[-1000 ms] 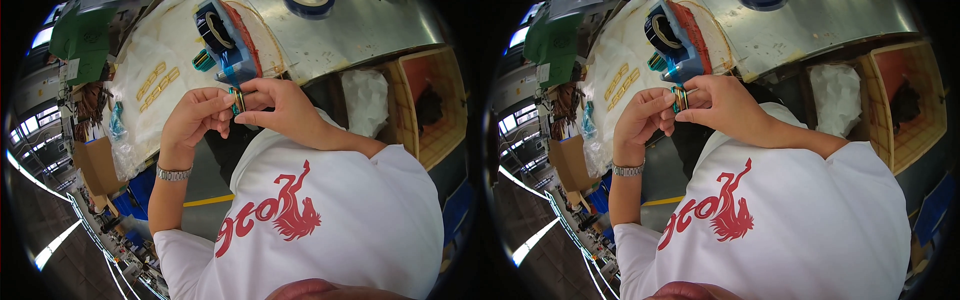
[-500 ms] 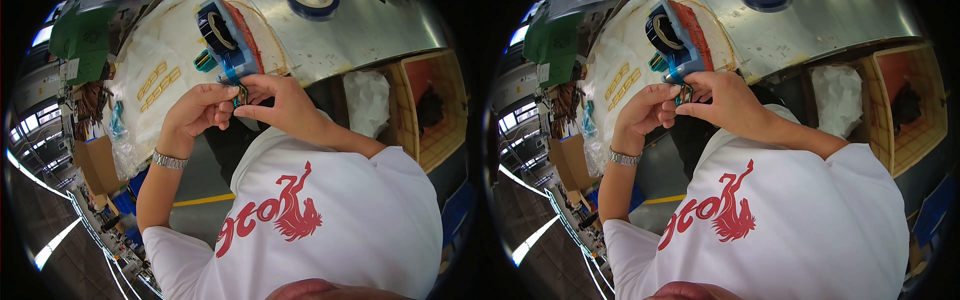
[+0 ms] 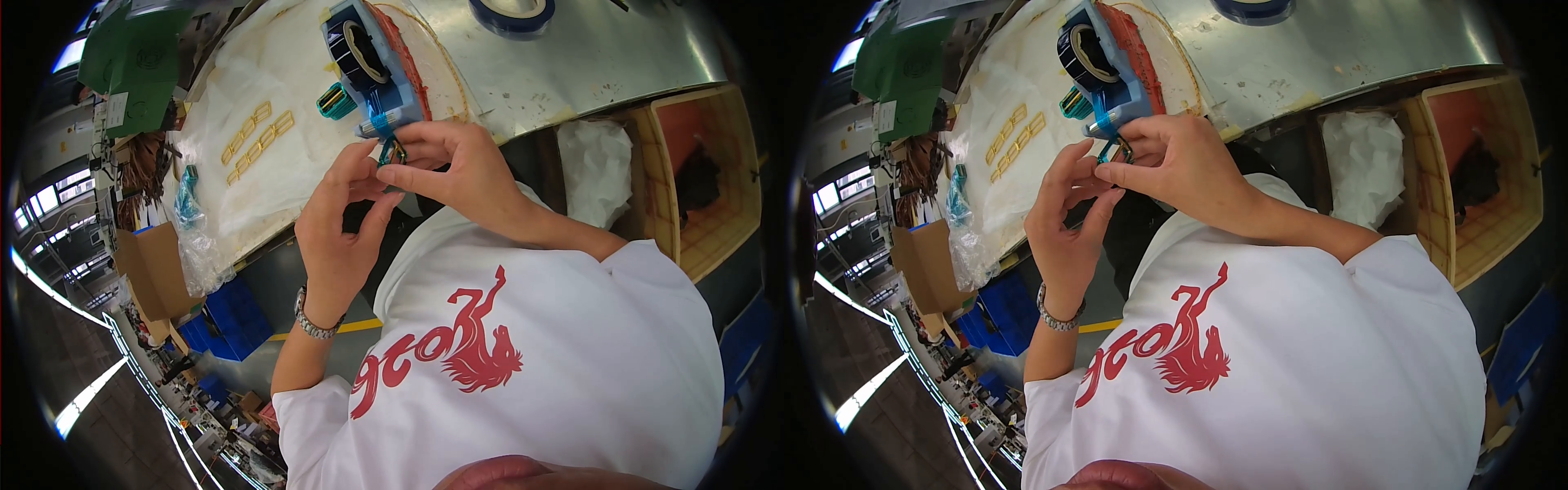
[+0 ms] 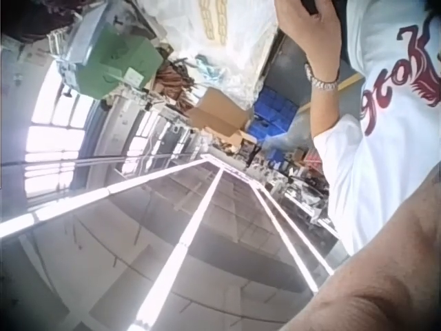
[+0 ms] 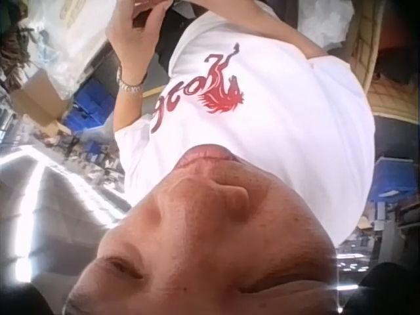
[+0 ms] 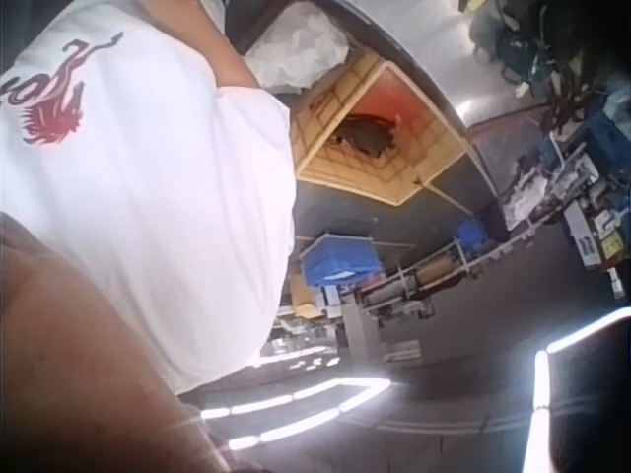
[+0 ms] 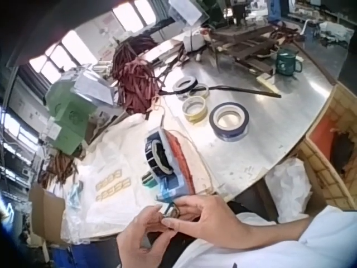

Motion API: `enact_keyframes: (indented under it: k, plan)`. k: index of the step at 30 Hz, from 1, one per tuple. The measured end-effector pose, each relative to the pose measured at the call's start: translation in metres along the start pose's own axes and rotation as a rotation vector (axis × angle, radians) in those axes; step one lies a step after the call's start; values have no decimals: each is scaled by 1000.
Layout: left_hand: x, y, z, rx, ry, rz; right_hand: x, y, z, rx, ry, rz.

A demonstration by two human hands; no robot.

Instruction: Wrapping gold-colored metal buckles with blue protective tape at a workbench.

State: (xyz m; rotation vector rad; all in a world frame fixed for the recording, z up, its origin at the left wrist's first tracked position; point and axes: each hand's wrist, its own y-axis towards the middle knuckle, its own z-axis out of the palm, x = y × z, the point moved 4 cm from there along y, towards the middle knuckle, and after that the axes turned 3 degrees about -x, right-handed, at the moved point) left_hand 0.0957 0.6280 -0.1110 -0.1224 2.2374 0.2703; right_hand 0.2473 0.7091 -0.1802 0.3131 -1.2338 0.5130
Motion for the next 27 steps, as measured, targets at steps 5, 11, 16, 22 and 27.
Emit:
enact_keyframes:
  k: [5, 11, 16, 22, 27]
  plan:
    - [-4, 0, 11, -146, 255, 349, -5, 2, 3, 1, 61, 3]
    - [7, 10, 11, 21, 151, 129, -13, -7, 5, -4, 15, 25]
    - [25, -29, 23, 12, 3, -38, -20, -24, -6, 51, -123, 188]
    - [50, -47, 20, -36, -458, -238, -33, -20, -1, 162, -242, 74]
    - [59, -72, 11, -26, -391, -229, -49, -16, 11, 381, -547, -98]
